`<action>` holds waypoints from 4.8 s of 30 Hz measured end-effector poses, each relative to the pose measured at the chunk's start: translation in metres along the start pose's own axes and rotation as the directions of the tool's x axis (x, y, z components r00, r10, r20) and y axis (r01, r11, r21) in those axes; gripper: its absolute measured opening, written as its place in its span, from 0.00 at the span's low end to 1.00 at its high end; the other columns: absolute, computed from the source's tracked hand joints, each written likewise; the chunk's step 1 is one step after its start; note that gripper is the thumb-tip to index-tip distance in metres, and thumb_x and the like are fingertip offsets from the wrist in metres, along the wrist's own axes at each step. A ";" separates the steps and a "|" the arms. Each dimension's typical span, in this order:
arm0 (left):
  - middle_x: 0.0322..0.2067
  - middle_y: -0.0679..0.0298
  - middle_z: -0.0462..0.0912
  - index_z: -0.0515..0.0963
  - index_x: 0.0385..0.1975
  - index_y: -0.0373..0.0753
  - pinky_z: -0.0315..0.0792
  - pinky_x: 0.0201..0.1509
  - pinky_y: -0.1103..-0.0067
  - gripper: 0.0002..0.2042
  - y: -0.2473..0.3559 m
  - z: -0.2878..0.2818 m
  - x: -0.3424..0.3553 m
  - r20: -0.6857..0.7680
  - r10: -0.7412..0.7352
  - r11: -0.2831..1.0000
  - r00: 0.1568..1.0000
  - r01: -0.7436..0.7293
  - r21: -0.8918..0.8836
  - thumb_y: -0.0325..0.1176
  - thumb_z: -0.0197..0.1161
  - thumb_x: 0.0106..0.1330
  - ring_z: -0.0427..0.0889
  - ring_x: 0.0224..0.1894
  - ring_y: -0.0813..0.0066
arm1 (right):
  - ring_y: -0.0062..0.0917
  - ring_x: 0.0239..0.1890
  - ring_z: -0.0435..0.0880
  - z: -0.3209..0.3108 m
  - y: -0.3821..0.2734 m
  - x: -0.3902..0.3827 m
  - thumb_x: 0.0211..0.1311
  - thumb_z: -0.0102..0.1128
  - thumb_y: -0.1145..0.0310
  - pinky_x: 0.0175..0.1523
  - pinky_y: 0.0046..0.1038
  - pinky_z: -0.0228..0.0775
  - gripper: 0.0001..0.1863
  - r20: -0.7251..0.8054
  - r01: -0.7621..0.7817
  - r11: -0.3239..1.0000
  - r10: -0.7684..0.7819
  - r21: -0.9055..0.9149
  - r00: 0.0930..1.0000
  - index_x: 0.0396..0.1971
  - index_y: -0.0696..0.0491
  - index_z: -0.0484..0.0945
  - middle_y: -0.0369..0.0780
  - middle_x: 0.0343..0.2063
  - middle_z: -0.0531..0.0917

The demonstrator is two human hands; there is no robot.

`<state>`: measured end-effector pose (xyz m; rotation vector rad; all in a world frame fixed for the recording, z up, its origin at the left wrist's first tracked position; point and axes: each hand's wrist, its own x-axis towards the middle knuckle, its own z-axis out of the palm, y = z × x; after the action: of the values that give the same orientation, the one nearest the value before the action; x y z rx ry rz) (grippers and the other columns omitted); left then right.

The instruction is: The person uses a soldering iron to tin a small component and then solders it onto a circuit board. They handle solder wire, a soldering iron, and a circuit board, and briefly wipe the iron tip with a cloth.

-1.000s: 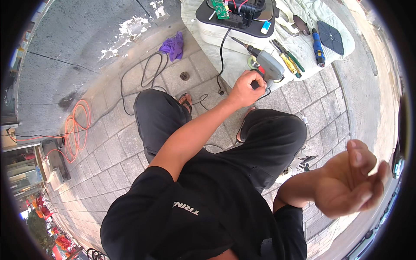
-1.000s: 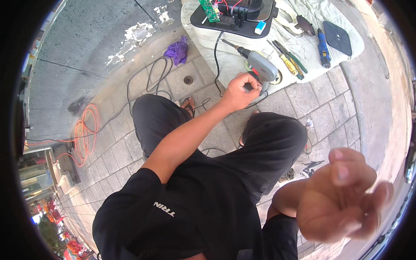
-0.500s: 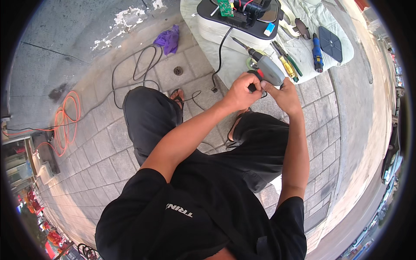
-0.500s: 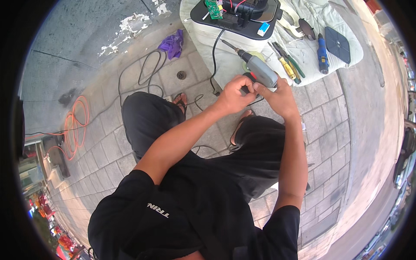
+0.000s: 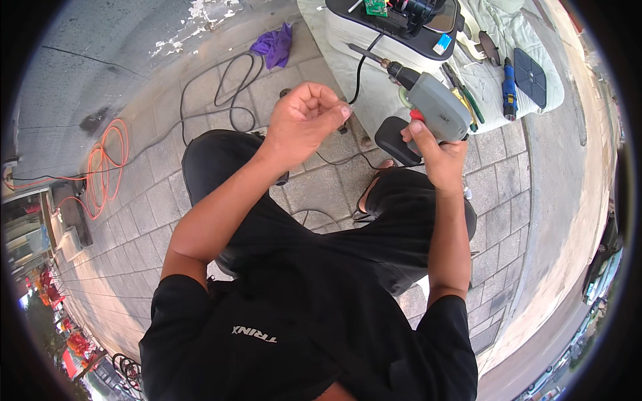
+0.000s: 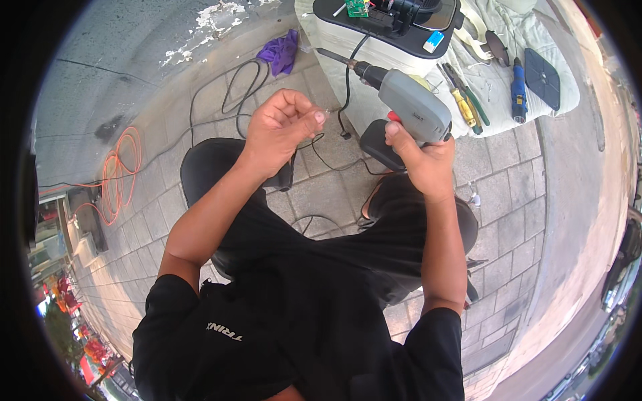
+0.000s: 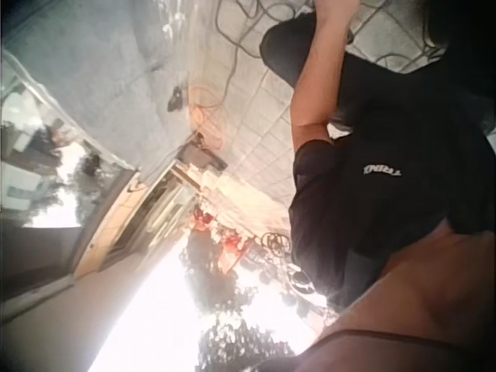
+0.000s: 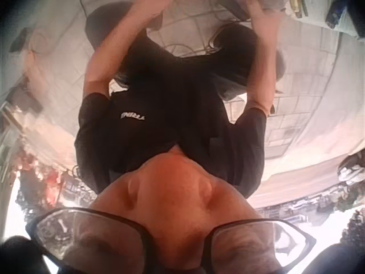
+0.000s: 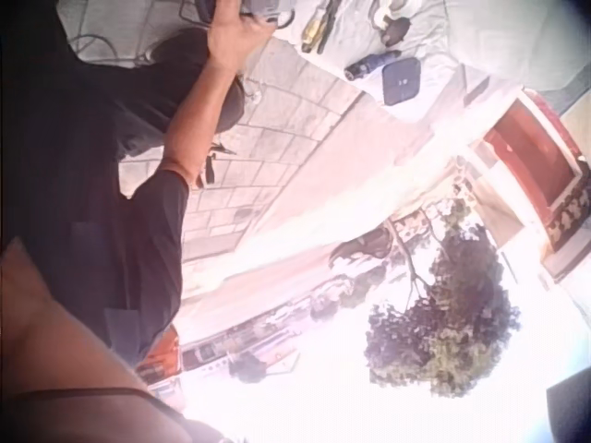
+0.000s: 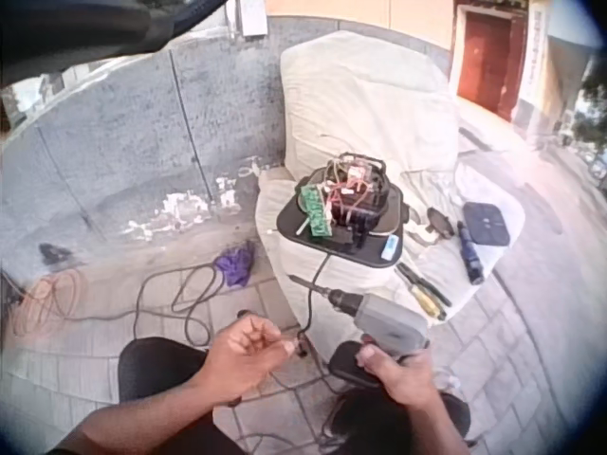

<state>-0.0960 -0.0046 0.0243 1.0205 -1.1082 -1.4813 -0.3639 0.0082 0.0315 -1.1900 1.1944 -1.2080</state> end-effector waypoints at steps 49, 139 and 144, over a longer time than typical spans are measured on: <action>0.44 0.59 0.85 0.73 0.54 0.33 0.76 0.56 0.78 0.09 -0.044 0.016 0.012 -0.223 -0.138 0.985 0.965 0.109 -0.137 0.30 0.52 0.83 0.82 0.47 0.77 | 0.27 0.52 0.84 0.047 0.009 0.009 0.59 0.68 0.82 0.60 0.33 0.76 0.28 0.242 -0.088 0.993 0.105 -0.080 0.965 0.58 0.63 0.67 0.45 0.49 0.83; 0.33 0.67 0.80 0.76 0.35 0.38 0.60 0.15 0.84 0.14 0.023 -0.045 0.003 -0.113 -0.279 0.889 0.954 0.212 -0.406 0.41 0.60 0.80 0.85 0.23 0.78 | 0.25 0.32 0.82 0.036 0.035 -0.025 0.66 0.66 0.76 0.43 0.31 0.77 0.04 0.172 0.041 0.978 -0.005 -0.203 0.985 0.38 0.60 0.82 0.40 0.28 0.83; 0.32 0.67 0.80 0.76 0.34 0.38 0.60 0.15 0.84 0.15 0.023 -0.044 0.003 -0.115 -0.261 0.897 0.958 0.197 -0.397 0.43 0.60 0.80 0.85 0.23 0.78 | 0.25 0.32 0.82 0.034 0.038 -0.024 0.67 0.65 0.76 0.42 0.31 0.77 0.03 0.189 0.079 0.971 -0.036 -0.226 0.981 0.37 0.60 0.82 0.39 0.28 0.83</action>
<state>-0.0489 -0.0159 0.0360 0.9973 -0.5598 -1.6849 -0.3297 0.0328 -0.0057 -1.4868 1.1906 -0.9943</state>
